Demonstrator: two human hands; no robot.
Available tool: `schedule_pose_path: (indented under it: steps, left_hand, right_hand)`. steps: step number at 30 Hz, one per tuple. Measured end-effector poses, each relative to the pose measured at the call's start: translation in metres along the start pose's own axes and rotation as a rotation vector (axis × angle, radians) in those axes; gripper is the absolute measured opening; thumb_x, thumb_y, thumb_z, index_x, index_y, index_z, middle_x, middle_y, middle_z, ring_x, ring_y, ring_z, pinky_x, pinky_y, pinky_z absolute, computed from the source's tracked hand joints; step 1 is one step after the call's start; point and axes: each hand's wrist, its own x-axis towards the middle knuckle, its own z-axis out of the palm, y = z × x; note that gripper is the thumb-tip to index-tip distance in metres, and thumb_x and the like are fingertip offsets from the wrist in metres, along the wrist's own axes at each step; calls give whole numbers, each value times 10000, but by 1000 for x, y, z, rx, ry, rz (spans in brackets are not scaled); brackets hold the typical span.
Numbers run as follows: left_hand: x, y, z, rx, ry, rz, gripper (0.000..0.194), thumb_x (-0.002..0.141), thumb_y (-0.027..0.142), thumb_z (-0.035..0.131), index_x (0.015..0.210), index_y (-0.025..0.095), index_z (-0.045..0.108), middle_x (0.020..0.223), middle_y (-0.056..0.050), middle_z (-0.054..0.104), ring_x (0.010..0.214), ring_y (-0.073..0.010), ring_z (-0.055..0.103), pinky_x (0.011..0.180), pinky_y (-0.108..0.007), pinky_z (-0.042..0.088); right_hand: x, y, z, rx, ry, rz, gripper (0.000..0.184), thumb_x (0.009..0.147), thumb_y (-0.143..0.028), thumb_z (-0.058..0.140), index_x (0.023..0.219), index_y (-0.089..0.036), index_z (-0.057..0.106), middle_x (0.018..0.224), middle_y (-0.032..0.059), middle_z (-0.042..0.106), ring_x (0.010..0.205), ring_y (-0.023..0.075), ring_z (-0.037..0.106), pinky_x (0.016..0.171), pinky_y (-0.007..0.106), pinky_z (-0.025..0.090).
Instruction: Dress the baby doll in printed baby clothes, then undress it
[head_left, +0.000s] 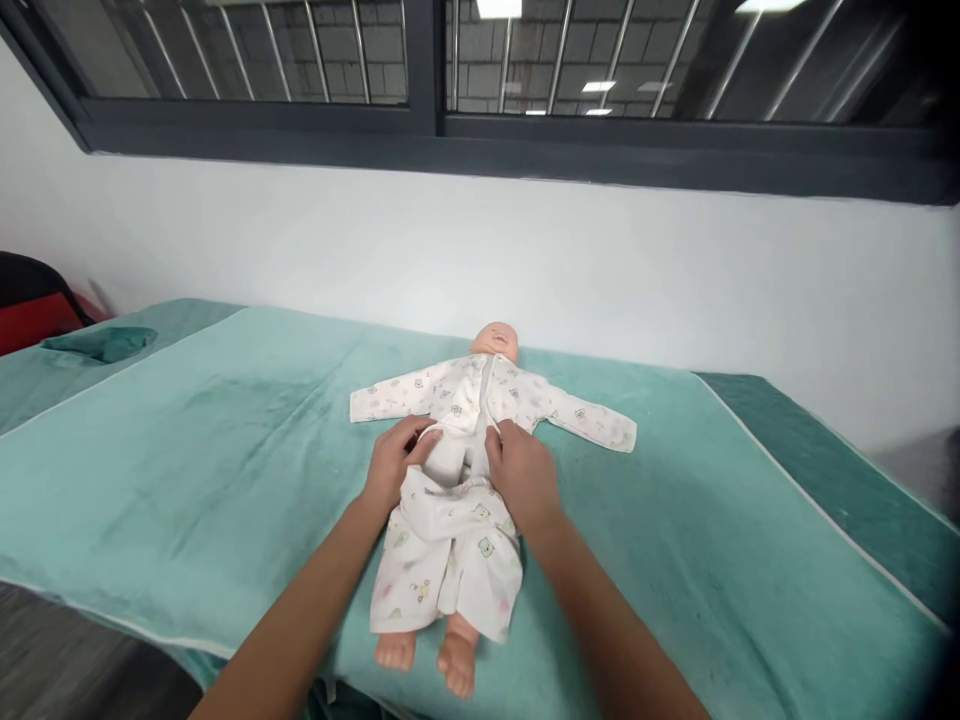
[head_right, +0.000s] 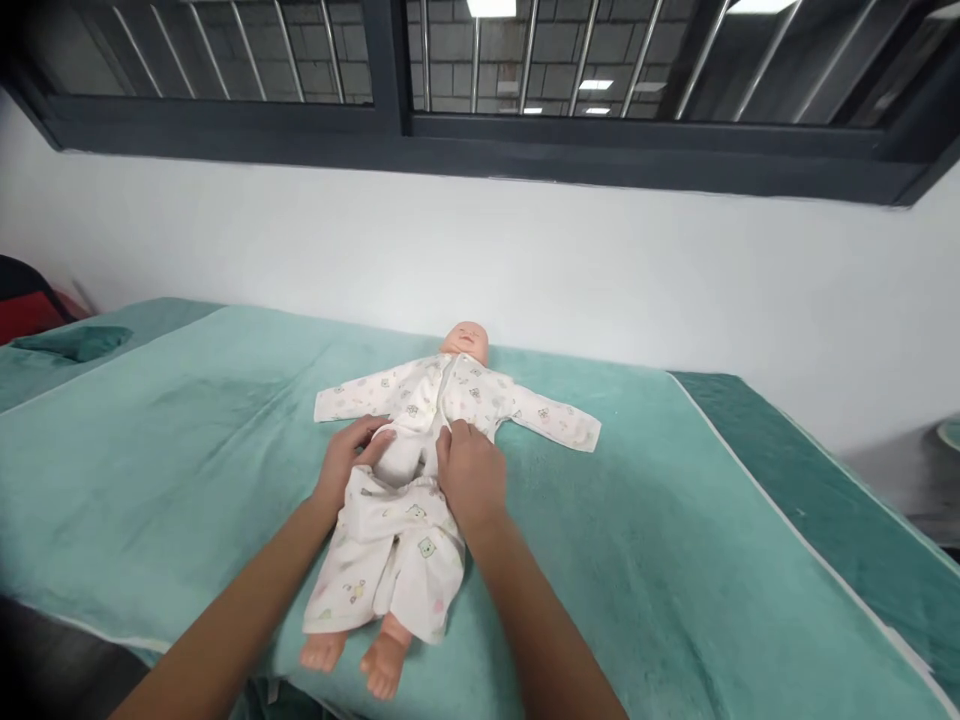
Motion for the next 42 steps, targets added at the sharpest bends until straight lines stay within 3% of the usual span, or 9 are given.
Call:
schedule_pose_path:
  steps: [5,10,15,23,27,30,37,40,42]
  left_hand:
    - [1,-11,-9,-346,351,-269,340,834,445,653,652,182,537,653,34,464,672,-135,398,617,-256,314]
    - [8,-34,-16,-526,577,-314,304,811,410,650,709,197,458,672,56,421,647,-110,398,603,-232,349]
    - [8,-58,-19,-640,698,-366,325,810,474,607,779,215,413,653,69,404,555,-93,398,521,-219,365]
    - [3,-65,-24,-625,787,-381,310,841,464,623,933,192,505,746,35,504,606,-93,452,532,-211,389]
    - [2,-70,-25,-492,779,-383,223,878,338,566,1043,205,496,860,14,523,688,-108,491,617,-244,429]
    - [0,-71,-26,-313,758,-344,359,784,144,601,1117,225,491,1129,-34,503,935,-137,543,822,-289,460]
    - [-6,-47,-26,74,614,36,238,796,79,521,990,206,574,1176,-62,528,1195,-218,476,1084,-403,334]
    - [-12,-32,-23,32,305,132,105,878,182,551,952,211,618,986,-26,624,977,-190,578,926,-338,431]
    - [-15,-25,-21,-41,71,134,95,910,261,566,906,212,647,888,-10,636,836,-168,588,784,-298,451]
  right_hand:
    - [3,10,-13,508,-82,153,425,989,-494,332,653,-240,380,595,-13,487,597,169,486,578,279,341]
    - [-6,73,-27,1002,-33,324,393,890,-596,479,754,-227,476,686,-21,498,621,157,475,603,280,408]
    - [-33,142,-19,563,276,629,382,810,-560,543,693,-197,558,632,-6,528,632,176,463,587,290,340]
    - [-48,140,-15,240,498,767,341,804,-454,513,940,-170,644,830,92,669,726,235,559,660,334,380]
    - [-55,139,-11,133,463,791,365,804,-436,528,1044,-191,654,879,95,653,704,242,552,653,364,395]
    - [-57,146,-3,73,559,584,425,747,-301,537,1133,-150,631,1140,169,573,837,258,580,741,401,451]
    - [-61,154,5,76,642,273,257,763,-216,525,981,-147,644,1087,172,588,1104,322,530,791,424,498]
    - [-69,136,2,142,608,157,160,864,-269,542,970,-180,622,992,112,616,928,249,586,785,394,505]
    - [-74,120,0,233,457,68,140,918,-313,542,970,-203,612,941,72,628,836,207,597,780,364,503]
